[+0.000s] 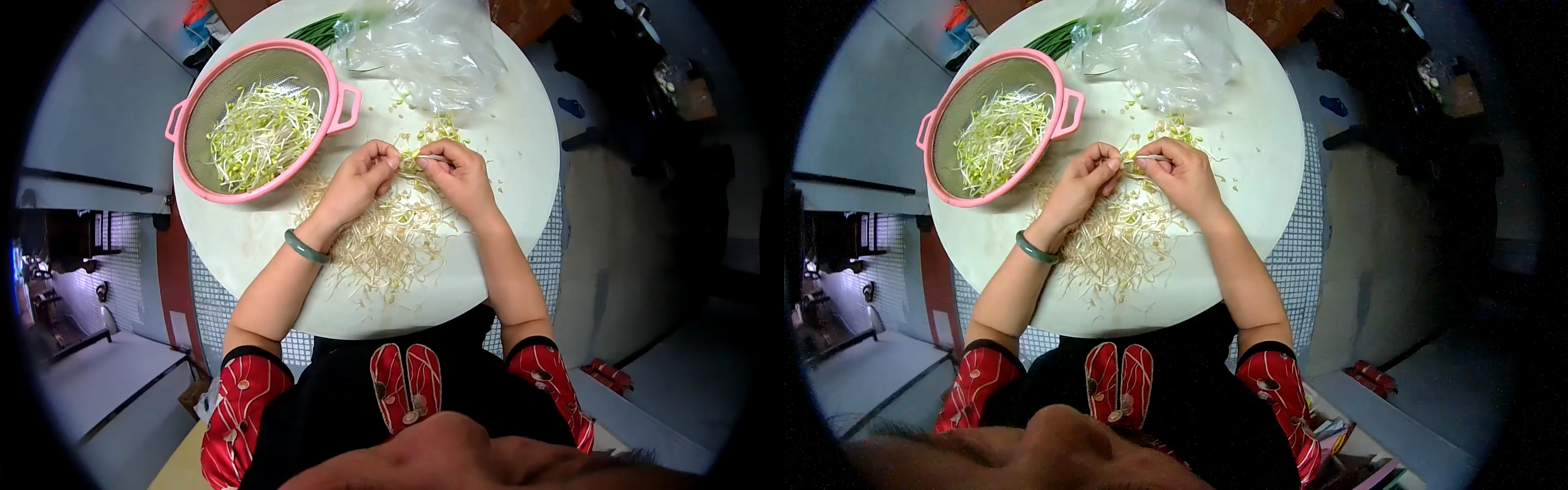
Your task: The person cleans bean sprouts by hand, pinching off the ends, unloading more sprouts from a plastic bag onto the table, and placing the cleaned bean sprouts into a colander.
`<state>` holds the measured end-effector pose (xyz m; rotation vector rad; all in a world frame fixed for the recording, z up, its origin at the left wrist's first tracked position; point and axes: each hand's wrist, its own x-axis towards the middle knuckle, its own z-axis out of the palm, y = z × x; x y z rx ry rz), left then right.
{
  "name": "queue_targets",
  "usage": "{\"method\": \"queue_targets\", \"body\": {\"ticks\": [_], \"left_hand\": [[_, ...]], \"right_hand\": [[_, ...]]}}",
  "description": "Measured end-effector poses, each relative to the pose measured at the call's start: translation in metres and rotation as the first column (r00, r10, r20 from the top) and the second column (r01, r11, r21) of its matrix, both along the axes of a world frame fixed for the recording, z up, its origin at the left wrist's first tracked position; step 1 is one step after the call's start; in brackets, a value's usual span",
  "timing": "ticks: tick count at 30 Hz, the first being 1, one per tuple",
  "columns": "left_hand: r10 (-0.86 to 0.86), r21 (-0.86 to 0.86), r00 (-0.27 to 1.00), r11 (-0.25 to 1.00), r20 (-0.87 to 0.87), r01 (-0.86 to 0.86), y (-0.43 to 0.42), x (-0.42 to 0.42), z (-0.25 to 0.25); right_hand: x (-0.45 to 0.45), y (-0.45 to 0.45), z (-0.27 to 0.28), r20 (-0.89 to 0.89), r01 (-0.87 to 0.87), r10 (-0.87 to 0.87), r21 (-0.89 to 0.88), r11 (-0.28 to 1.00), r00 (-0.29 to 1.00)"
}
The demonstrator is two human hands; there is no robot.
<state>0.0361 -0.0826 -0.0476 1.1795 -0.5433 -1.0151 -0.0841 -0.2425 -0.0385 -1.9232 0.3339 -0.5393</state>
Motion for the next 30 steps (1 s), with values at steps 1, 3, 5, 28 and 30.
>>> {"method": "queue_targets", "body": {"ticks": [1,3,5,28,30], "left_hand": [[0.015,-0.01,1.0,1.0,-0.001,-0.015,-0.002,0.0,0.003],[0.0,-0.006,1.0,1.0,0.009,0.0,0.0,0.0,0.006],[-0.003,0.0,1.0,1.0,0.016,0.003,0.002,0.0,0.008],[-0.28,0.274,0.444,0.959,0.851,0.079,0.023,0.02,0.038],[-0.189,0.165,0.297,0.981,0.936,0.103,0.027,0.015,0.037]], "right_hand": [[-0.001,0.0,0.0,-0.015,0.004,-0.004,-0.021,1.0,1.0],[-0.003,0.004,0.002,-0.011,0.003,-0.003,0.002,1.0,1.0],[-0.002,0.005,0.002,0.001,-0.016,0.016,-0.001,1.0,1.0],[-0.009,-0.014,0.019,0.001,-0.085,0.101,0.54,0.837,0.995],[-0.012,-0.018,0.02,0.124,-0.186,0.139,0.673,0.715,0.982]]}}
